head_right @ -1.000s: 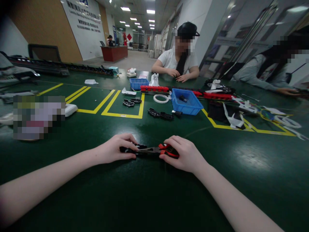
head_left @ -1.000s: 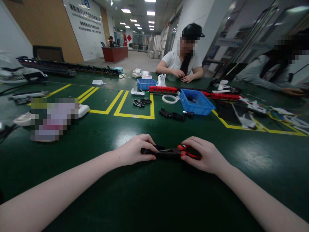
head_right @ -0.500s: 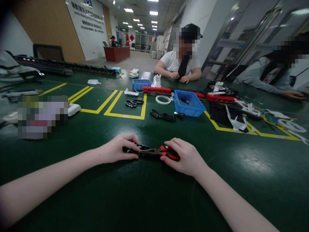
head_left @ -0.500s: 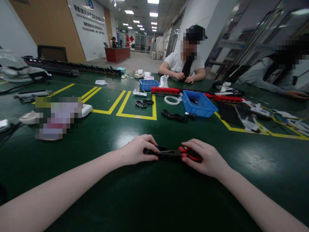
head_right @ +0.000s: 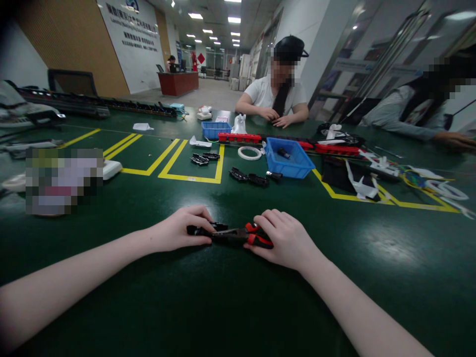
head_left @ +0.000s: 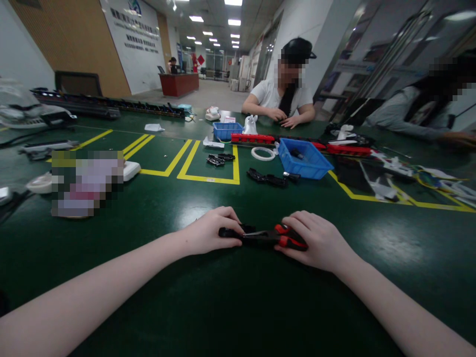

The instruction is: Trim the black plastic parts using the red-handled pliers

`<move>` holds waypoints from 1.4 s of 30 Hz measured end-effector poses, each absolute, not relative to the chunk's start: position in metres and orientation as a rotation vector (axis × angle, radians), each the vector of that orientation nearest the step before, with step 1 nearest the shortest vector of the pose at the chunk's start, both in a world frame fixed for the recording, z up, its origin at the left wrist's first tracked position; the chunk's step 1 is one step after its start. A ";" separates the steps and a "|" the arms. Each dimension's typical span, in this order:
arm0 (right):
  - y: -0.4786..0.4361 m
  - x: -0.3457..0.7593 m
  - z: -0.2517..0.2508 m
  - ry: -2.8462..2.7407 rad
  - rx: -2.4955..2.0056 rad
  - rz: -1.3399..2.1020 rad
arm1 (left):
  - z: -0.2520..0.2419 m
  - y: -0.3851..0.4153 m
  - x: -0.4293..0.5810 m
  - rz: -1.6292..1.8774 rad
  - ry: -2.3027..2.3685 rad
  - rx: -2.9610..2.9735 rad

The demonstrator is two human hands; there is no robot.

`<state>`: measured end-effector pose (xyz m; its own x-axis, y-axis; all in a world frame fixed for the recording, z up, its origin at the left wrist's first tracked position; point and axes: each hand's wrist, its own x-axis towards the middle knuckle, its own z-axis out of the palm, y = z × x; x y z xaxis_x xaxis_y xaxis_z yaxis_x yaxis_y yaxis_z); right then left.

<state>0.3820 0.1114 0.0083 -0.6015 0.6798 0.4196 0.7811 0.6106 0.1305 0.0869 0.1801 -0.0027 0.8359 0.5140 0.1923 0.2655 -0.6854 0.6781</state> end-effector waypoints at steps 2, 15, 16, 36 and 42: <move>0.111 0.382 0.008 -2.505 -1.148 -0.513 | -0.002 0.180 0.087 0.483 0.567 2.348; 0.106 0.378 0.012 -2.503 -1.145 -0.674 | -0.001 0.177 0.086 0.496 0.590 2.330; 0.107 0.378 0.012 -2.503 -1.155 -0.641 | -0.001 0.177 0.087 0.499 0.585 2.337; 0.105 0.372 0.012 -2.398 -1.363 -0.202 | -0.007 0.179 0.089 0.580 0.709 2.237; 0.106 0.375 0.015 -2.447 -1.268 -0.450 | -0.006 0.180 0.088 0.516 0.666 2.287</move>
<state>0.3751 0.1065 0.0153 -0.5399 0.7166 0.4416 0.8268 0.5499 0.1186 0.0884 0.1804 -0.0062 0.7895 0.5889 0.1732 0.3149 -0.6307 0.7093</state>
